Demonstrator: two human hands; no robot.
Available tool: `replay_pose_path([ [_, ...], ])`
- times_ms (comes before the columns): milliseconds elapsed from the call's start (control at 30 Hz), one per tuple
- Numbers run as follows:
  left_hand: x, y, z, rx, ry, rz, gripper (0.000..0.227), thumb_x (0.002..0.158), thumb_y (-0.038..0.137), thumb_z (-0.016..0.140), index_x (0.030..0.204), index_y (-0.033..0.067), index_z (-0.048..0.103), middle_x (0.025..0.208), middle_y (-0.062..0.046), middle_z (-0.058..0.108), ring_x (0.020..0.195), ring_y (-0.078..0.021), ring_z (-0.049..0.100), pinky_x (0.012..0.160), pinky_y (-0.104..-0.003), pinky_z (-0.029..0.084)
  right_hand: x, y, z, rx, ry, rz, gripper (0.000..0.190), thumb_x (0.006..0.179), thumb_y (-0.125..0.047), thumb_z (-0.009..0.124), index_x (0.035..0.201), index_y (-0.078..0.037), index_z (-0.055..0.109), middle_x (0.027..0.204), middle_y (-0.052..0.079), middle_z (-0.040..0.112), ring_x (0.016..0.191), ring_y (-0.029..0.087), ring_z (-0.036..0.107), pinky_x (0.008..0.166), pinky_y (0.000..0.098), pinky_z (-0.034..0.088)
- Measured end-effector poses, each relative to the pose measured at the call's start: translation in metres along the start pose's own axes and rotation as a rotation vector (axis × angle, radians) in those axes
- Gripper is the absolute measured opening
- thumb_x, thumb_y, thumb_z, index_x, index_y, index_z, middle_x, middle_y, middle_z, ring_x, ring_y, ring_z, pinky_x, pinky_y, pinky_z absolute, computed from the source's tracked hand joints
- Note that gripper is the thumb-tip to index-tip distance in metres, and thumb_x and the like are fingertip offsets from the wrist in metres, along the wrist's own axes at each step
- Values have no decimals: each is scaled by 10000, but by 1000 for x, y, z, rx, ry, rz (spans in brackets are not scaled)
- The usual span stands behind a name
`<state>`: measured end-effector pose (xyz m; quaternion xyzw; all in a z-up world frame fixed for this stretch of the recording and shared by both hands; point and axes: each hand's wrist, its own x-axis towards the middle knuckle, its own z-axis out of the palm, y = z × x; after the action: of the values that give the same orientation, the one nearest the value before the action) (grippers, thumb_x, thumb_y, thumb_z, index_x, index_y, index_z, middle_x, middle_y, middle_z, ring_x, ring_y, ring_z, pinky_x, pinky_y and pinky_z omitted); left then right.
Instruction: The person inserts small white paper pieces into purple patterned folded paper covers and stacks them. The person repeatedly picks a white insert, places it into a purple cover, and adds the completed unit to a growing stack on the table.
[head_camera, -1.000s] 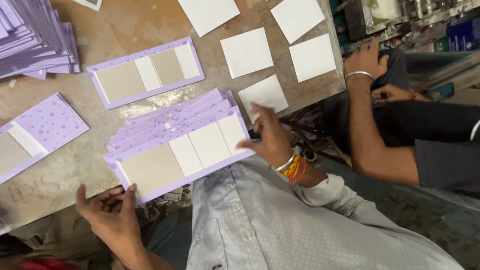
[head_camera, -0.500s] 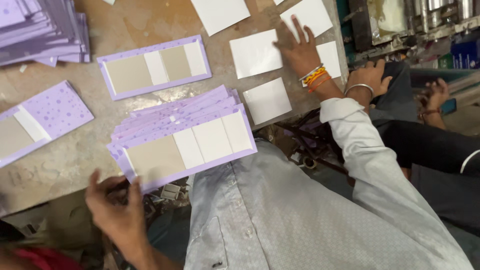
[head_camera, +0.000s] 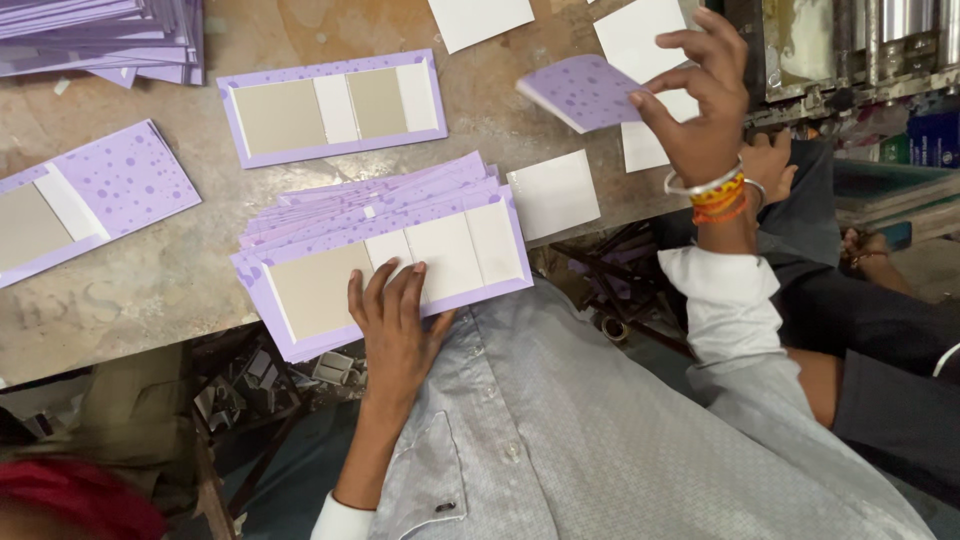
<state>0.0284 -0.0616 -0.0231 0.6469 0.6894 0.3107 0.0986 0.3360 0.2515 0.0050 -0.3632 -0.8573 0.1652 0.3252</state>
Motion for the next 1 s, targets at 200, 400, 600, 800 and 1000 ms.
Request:
replay_pose_path([
  [200,2,0,0,5,-10,-59,891,782,339,909,1469,62,414,1355,-119,547,1378,-312,467,1253,-615,218,-20,-43,-7,455,225,165,185,973,-151,868,920,-71,710,1363,75,684,1486,272,497,1241,459,463],
  [400,15,11,-23,-110,-41,-159,937,665,447,901,1393,16,498,1363,-159,521,1395,-364,427,1222,-635,199,-53,-100,10,810,362,557,176,895,-113,833,996,-59,700,1321,82,672,1279,219,605,1120,369,490],
  [600,26,32,-39,-770,14,-404,777,711,405,857,1346,19,629,1465,-125,514,1420,-276,475,1189,-443,412,-81,-169,65,1003,313,603,133,954,-59,768,998,14,665,1344,111,649,1194,175,602,1068,305,465],
  [800,39,21,-27,-917,-31,-876,357,854,172,825,1168,20,747,1098,-85,736,1024,-164,664,899,-267,522,-78,-176,70,850,-88,602,133,890,-71,797,921,6,694,1425,82,556,1232,157,596,950,297,535],
  [1000,36,17,-37,-531,-12,-678,258,815,124,836,982,-55,755,1039,-57,613,876,-181,514,703,-304,451,-78,-160,67,547,-320,578,172,819,-89,865,818,-25,705,1370,64,551,1024,92,596,774,226,507],
])
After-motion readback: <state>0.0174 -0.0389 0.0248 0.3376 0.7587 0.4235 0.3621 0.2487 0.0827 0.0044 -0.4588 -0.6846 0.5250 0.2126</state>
